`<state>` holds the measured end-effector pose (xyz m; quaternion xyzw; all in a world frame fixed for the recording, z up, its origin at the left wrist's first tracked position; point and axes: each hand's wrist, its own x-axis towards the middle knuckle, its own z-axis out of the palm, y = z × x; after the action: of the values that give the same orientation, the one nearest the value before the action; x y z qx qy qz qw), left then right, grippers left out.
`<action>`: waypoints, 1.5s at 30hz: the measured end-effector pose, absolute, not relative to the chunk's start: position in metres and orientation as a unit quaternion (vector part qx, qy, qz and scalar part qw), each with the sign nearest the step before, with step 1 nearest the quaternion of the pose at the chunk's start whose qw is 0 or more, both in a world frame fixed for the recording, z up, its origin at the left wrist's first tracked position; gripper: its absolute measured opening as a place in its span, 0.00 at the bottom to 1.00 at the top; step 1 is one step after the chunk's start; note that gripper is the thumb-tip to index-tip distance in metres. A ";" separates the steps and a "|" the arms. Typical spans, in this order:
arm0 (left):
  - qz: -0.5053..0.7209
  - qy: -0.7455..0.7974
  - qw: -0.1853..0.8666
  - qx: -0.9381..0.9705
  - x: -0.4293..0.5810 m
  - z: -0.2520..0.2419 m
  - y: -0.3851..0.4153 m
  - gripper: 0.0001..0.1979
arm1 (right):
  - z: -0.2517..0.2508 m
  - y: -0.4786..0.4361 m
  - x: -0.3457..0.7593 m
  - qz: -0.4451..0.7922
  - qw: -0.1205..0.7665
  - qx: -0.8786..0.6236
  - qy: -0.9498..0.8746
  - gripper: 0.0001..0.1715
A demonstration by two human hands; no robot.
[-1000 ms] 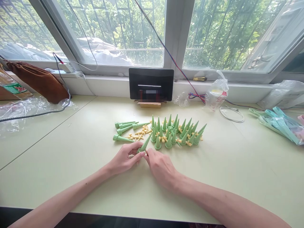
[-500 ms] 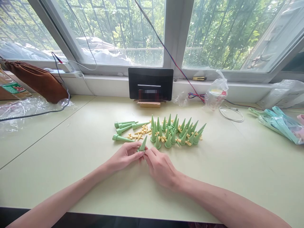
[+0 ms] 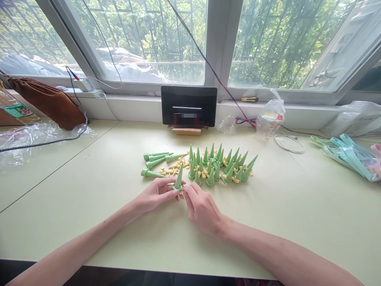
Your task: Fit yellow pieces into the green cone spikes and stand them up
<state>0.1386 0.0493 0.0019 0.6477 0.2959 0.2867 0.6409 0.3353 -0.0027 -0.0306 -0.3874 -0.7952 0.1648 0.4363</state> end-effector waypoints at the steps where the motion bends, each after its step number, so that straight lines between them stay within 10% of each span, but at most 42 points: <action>1: 0.287 0.299 0.637 0.650 0.138 0.001 0.050 0.14 | -0.031 -0.002 0.335 0.164 0.443 -0.385 -0.793 0.13; 45: 0.279 0.327 0.617 0.659 0.139 -0.001 0.049 0.14 | -0.034 0.002 0.334 0.189 0.531 -0.405 -0.720 0.07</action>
<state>0.1386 0.0489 -0.0014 0.6590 0.3273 0.2787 0.6171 0.3341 0.0017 -0.0338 -0.4053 -0.7197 0.1893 0.5310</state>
